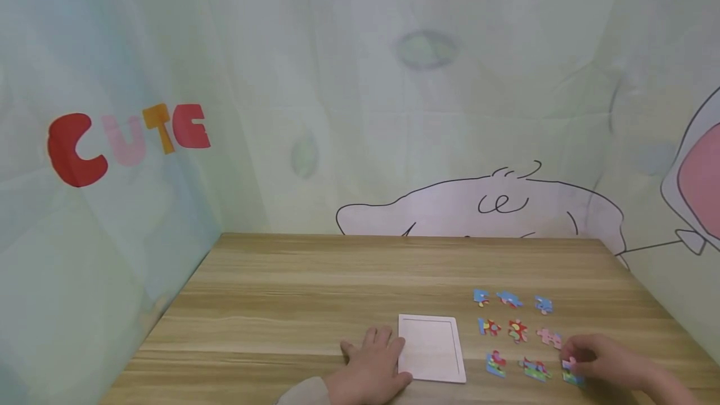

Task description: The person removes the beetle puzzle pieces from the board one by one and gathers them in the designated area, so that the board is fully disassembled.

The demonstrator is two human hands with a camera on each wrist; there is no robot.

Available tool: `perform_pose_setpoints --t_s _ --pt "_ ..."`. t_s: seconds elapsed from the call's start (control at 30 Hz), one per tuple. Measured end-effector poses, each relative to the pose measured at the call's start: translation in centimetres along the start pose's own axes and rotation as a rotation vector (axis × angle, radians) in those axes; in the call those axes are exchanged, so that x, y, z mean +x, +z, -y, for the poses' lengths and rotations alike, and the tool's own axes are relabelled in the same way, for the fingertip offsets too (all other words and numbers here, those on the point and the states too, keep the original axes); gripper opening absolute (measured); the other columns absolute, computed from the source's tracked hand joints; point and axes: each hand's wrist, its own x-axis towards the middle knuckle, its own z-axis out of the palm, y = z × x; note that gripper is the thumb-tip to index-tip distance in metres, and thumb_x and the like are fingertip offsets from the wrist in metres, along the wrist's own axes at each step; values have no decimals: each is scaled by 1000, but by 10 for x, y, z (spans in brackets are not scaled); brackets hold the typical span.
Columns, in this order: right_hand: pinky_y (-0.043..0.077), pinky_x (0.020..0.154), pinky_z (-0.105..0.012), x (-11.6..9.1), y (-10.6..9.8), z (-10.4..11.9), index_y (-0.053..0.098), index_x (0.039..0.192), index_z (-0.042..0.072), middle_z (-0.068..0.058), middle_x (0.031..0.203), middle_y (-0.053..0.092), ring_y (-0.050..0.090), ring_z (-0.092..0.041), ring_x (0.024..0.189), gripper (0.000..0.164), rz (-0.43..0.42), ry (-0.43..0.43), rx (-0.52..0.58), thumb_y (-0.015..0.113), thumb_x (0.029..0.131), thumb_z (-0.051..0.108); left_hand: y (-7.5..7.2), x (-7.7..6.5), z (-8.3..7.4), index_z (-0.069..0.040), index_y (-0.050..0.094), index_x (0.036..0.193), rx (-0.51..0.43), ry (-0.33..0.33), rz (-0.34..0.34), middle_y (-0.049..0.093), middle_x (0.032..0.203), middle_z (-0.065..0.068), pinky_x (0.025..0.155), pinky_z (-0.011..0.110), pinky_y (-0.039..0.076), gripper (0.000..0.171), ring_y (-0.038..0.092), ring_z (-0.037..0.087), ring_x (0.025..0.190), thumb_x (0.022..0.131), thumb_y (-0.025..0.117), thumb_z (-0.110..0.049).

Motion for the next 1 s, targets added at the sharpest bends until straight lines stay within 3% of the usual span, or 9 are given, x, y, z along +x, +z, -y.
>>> perform_pose_setpoints --t_s 0.27,0.6,0.8,1.0 --pt "43 69 -19 -3 2 -1 61 98 3 -5 96 62 50 1 79 13 1 15 30 64 89 11 -1 1 0 -12 53 133 -1 7 7 44 138 13 79 83 27 60 38 36 128 88 60 -52" --pt "44 64 -21 -3 1 5 61 102 1 -6 91 61 51 1 76 15 -62 -54 5 60 93 13 -6 1 1 -12 53 134 -40 3 11 44 140 15 80 84 25 61 37 38 130 88 61 -51" --pt "44 60 -22 11 4 40 62 107 0 -1 87 59 48 2 73 22 -277 -100 -129 60 95 19 -12 -1 10 -11 52 134 -118 18 -36 49 135 14 82 74 36 59 44 37 124 89 60 -49" --pt "51 70 -30 35 15 86 64 110 7 3 98 65 59 -9 86 24 -515 -230 -230 65 92 23 -40 4 25 -2 48 136 -265 115 -163 48 136 21 97 58 42 58 48 37 124 96 54 -43"
